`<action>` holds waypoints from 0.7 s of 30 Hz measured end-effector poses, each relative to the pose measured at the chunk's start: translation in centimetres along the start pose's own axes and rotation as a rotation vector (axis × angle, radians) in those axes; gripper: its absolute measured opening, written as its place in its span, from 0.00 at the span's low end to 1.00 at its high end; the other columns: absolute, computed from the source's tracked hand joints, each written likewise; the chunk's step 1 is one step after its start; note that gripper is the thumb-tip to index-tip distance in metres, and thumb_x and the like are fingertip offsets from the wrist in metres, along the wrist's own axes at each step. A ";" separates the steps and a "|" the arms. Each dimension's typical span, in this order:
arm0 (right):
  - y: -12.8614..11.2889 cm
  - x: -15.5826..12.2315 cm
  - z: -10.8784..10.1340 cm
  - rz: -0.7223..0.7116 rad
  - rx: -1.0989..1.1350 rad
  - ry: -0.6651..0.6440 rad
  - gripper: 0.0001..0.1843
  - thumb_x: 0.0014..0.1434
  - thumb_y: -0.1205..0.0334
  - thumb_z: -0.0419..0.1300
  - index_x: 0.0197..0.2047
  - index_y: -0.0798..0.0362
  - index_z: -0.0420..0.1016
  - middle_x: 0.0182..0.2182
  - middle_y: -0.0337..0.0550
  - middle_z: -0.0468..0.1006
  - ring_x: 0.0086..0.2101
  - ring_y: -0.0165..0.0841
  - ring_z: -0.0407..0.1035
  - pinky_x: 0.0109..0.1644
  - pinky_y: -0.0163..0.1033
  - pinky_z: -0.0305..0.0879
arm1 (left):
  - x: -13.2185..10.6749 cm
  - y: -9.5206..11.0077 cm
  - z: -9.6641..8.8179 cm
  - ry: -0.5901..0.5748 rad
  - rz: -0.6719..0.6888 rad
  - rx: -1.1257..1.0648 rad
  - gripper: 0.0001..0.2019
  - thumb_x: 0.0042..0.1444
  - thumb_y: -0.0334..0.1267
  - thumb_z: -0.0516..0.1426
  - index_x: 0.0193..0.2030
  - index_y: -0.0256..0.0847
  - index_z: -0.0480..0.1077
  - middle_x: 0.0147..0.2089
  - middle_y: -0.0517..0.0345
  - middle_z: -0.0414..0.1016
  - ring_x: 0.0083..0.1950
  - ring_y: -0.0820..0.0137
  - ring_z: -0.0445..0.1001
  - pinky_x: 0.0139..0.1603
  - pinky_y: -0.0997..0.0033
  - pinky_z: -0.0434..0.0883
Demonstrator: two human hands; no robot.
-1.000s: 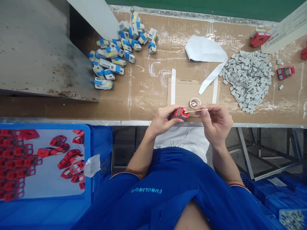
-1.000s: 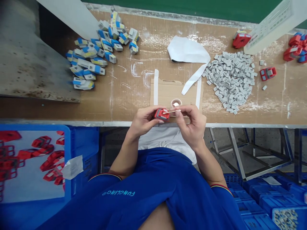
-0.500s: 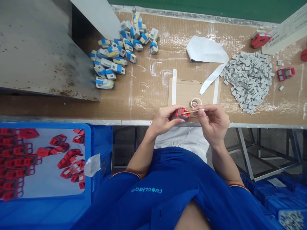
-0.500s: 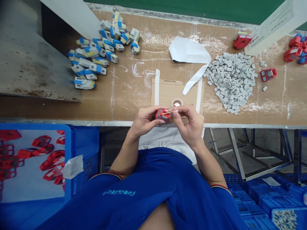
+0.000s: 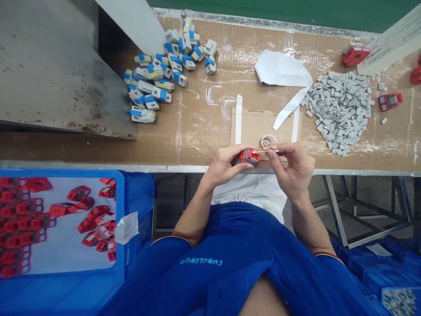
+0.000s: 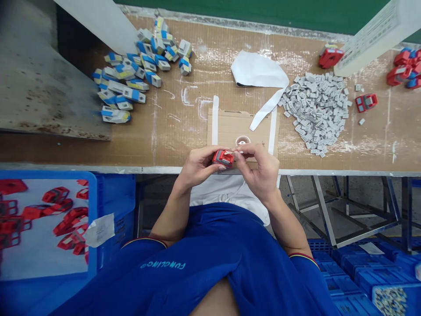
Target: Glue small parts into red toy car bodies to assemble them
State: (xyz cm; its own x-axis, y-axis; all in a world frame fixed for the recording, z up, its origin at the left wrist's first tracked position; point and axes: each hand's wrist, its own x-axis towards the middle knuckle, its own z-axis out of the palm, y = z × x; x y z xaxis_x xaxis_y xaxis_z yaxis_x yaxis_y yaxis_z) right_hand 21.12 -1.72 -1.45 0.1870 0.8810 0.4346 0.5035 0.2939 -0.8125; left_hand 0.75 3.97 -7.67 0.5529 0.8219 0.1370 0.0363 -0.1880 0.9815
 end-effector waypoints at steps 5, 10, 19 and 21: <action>-0.3 0.2 -0.3 -0.040 -0.084 -0.032 0.02 0.71 0.61 0.67 0.45 0.44 0.79 0.37 0.38 0.89 0.36 0.34 0.86 0.38 0.39 0.84 | -0.1 -0.1 0.1 0.007 -0.001 -0.009 0.25 0.63 0.54 0.70 0.60 0.40 0.81 0.48 0.47 0.87 0.43 0.65 0.83 0.42 0.68 0.75; -0.5 0.3 -0.7 -0.097 -0.111 -0.044 0.06 0.69 0.66 0.67 0.46 0.43 0.79 0.37 0.37 0.89 0.34 0.33 0.84 0.38 0.38 0.82 | -0.1 -0.1 0.0 0.004 0.007 -0.015 0.25 0.63 0.54 0.70 0.60 0.40 0.82 0.47 0.48 0.87 0.42 0.66 0.82 0.41 0.69 0.75; -1.1 0.3 -1.4 -0.116 -0.180 -0.091 0.09 0.68 0.69 0.67 0.45 0.44 0.77 0.37 0.37 0.89 0.32 0.32 0.83 0.37 0.36 0.81 | -0.2 -0.1 0.1 0.021 -0.001 -0.028 0.25 0.63 0.53 0.70 0.61 0.40 0.81 0.46 0.48 0.87 0.39 0.67 0.81 0.39 0.70 0.74; -1.1 0.2 -1.5 -0.116 -0.174 -0.094 0.09 0.68 0.69 0.67 0.45 0.44 0.77 0.37 0.37 0.89 0.32 0.32 0.83 0.37 0.36 0.80 | -0.2 -0.1 0.1 0.025 0.000 -0.029 0.25 0.63 0.53 0.70 0.61 0.40 0.81 0.47 0.48 0.87 0.40 0.67 0.82 0.40 0.70 0.75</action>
State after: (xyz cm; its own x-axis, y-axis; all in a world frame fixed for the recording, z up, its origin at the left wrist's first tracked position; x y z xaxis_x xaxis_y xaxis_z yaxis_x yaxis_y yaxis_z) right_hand 21.84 -2.41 0.14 0.0441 0.8783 0.4761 0.6567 0.3337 -0.6763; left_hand 0.72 3.75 -7.77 0.5322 0.8350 0.1398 0.0119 -0.1725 0.9849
